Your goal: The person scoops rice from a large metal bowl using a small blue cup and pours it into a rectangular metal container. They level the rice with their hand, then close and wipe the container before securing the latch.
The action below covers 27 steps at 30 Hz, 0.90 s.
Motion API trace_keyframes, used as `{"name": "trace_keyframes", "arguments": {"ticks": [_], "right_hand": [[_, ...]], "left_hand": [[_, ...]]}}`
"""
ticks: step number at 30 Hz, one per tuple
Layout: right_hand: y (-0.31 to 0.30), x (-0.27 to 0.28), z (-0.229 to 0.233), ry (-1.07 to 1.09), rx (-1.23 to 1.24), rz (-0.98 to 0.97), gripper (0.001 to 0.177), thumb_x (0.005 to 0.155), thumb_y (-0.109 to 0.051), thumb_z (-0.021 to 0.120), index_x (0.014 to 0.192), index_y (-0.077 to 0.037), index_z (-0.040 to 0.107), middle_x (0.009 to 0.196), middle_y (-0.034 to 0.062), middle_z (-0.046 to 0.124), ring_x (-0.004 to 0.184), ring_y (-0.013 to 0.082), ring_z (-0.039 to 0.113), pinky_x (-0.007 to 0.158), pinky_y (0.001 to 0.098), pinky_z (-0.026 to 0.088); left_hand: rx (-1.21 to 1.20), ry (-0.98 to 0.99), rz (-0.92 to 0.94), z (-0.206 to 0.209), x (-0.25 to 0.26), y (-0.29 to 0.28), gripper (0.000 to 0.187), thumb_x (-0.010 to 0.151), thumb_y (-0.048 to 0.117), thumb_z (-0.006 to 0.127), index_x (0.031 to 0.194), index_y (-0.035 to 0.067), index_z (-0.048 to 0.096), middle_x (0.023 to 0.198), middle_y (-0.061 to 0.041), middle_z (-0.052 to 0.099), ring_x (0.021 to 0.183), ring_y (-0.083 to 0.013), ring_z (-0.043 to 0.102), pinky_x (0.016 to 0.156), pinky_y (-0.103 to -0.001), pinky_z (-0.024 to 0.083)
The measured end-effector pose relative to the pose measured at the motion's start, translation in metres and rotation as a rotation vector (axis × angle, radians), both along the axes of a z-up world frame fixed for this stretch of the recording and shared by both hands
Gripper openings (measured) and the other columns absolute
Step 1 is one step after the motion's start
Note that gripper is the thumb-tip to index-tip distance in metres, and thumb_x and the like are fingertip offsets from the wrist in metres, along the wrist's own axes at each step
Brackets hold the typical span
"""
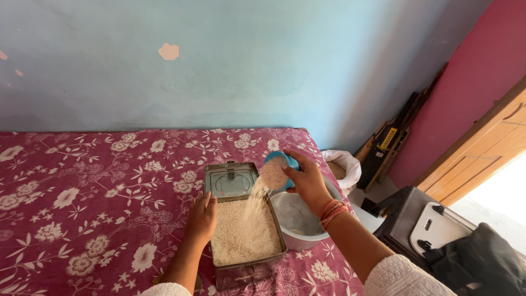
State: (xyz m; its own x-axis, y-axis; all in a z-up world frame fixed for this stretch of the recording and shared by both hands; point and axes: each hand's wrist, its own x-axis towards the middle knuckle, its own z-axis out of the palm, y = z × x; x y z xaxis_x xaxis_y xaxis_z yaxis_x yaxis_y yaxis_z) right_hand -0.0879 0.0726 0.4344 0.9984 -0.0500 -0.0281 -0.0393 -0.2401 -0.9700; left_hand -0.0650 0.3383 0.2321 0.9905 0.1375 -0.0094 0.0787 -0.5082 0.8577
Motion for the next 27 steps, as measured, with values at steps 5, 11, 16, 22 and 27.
{"name": "trace_keyframes", "arguments": {"ticks": [5,11,16,22,27], "right_hand": [[-0.001,-0.001,0.005,-0.029,0.004,0.008,0.052,0.092,-0.019,0.066,0.144,-0.021,0.059,0.102,0.0039,0.068,0.086,0.0131,0.067,0.066,0.033,0.063],[0.001,0.0,0.009,-0.09,-0.059,0.027,0.052,0.093,-0.02,0.066,0.145,-0.02,0.059,0.099,0.0058,0.069,0.084,0.0129,0.068,0.065,0.0303,0.062],[0.003,0.001,0.01,-0.112,-0.056,0.04,0.053,0.092,-0.021,0.067,0.145,-0.02,0.059,0.101,0.0055,0.069,0.085,0.0129,0.068,0.065,0.0308,0.061],[0.01,0.003,0.011,-0.094,-0.074,0.041,0.052,0.092,-0.023,0.067,0.144,-0.024,0.059,0.102,0.0034,0.07,0.088,0.0128,0.068,0.067,0.0316,0.062],[0.013,0.004,0.009,-0.13,-0.047,0.072,0.052,0.093,-0.021,0.069,0.144,-0.023,0.061,0.103,0.0057,0.069,0.088,0.0145,0.067,0.067,0.0313,0.061]], "left_hand": [[0.039,-0.064,0.015,0.0,-0.001,-0.008,0.066,0.102,0.053,0.029,0.152,0.013,0.047,0.166,-0.016,0.029,0.158,-0.0372,0.009,0.126,-0.054,0.015],[0.03,-0.036,0.015,0.002,-0.006,-0.011,0.068,0.102,0.055,0.026,0.153,0.014,0.045,0.167,-0.014,0.027,0.159,-0.0351,0.008,0.126,-0.053,0.016],[0.033,-0.011,0.025,0.001,-0.007,-0.01,0.069,0.101,0.056,0.024,0.154,0.015,0.043,0.167,-0.013,0.026,0.159,-0.0332,0.008,0.126,-0.053,0.016],[-0.01,0.012,0.022,-0.002,-0.007,-0.01,0.071,0.102,0.058,0.023,0.154,0.015,0.044,0.168,-0.012,0.026,0.159,-0.0329,0.008,0.126,-0.053,0.015],[-0.026,-0.008,0.013,0.0,-0.005,-0.011,0.072,0.102,0.059,0.021,0.153,0.015,0.045,0.168,-0.013,0.026,0.158,-0.0342,0.01,0.127,-0.053,0.014]]}}
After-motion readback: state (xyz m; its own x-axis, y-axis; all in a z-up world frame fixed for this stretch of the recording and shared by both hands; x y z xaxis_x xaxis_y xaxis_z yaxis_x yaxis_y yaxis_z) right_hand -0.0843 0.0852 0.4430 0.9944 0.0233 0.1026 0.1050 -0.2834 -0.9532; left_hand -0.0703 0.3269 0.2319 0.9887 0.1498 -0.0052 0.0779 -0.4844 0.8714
